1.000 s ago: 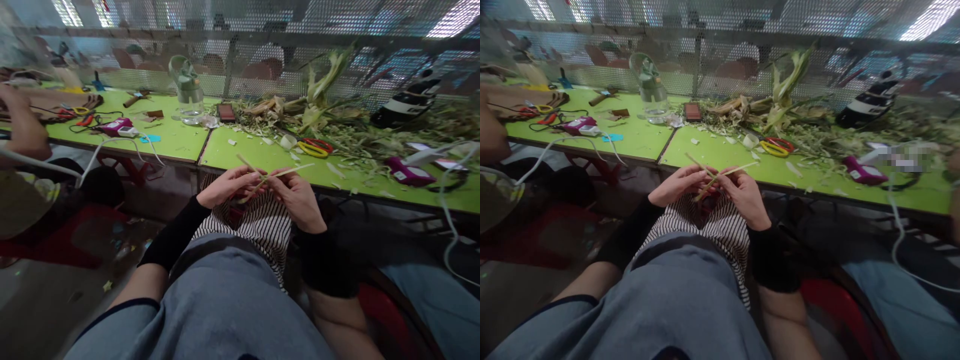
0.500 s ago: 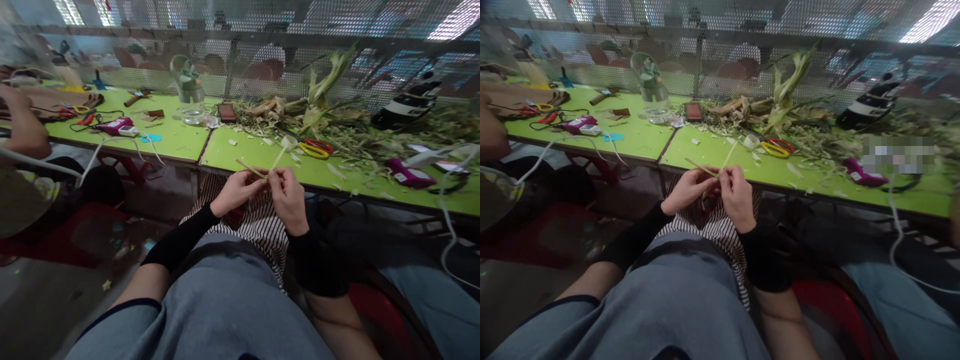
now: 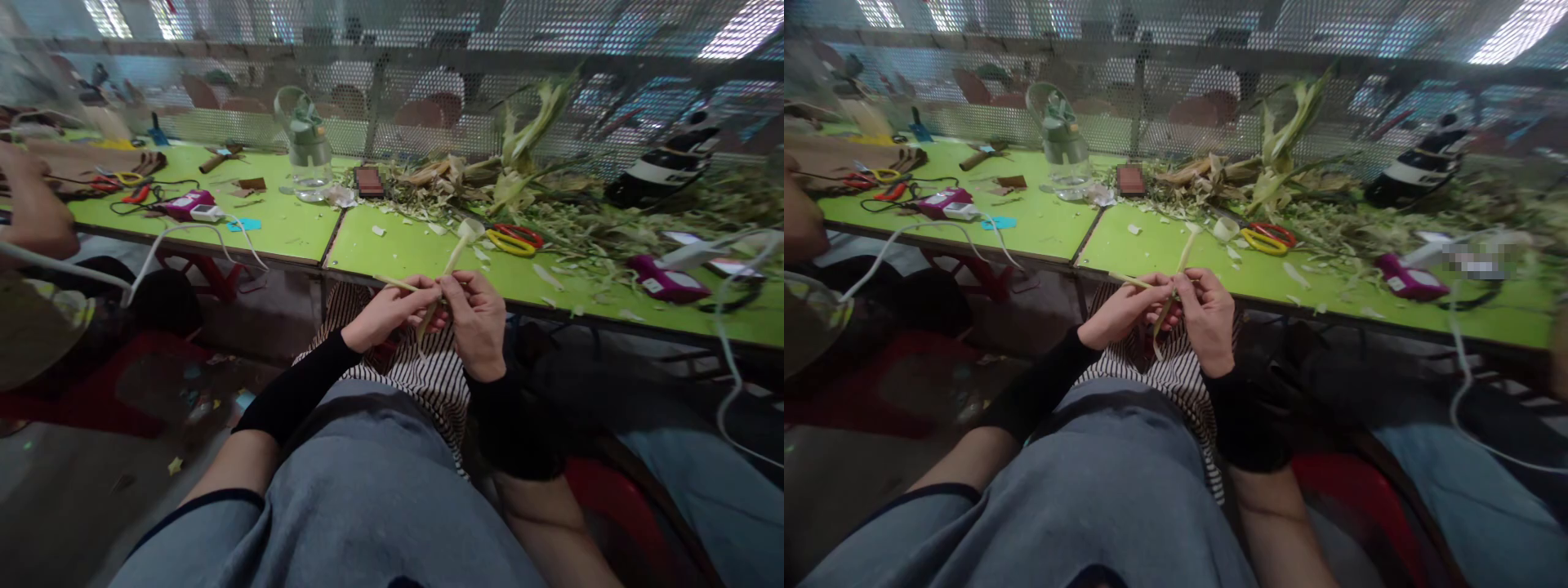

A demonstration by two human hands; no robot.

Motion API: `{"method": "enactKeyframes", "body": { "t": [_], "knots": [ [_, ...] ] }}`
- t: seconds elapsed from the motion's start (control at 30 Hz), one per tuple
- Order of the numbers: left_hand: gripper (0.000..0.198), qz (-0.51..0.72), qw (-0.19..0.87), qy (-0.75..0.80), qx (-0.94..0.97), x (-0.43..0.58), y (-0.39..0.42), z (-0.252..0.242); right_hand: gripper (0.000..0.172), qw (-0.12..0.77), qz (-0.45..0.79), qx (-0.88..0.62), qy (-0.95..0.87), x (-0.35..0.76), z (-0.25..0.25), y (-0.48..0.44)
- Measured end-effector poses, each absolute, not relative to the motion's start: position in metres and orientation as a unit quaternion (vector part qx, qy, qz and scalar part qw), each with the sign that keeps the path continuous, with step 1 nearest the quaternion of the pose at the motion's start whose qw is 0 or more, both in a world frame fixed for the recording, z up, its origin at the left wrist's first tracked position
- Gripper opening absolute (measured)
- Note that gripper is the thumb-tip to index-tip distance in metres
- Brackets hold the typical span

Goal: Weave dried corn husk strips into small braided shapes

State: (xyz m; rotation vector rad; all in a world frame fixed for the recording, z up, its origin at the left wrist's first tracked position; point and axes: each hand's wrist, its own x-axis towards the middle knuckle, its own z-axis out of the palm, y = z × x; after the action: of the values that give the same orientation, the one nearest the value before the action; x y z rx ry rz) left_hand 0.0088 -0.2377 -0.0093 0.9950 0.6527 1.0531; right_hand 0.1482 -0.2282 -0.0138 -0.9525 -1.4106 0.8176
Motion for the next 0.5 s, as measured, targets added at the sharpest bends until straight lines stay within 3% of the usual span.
{"method": "enactKeyframes", "body": {
  "t": [0.5],
  "knots": [
    [0.023,0.521,0.685,0.254,0.441,0.007,-0.24,-0.024,0.032,0.623,0.377,-0.395,-0.559,0.137,-0.021,-0.223]
  ]
}}
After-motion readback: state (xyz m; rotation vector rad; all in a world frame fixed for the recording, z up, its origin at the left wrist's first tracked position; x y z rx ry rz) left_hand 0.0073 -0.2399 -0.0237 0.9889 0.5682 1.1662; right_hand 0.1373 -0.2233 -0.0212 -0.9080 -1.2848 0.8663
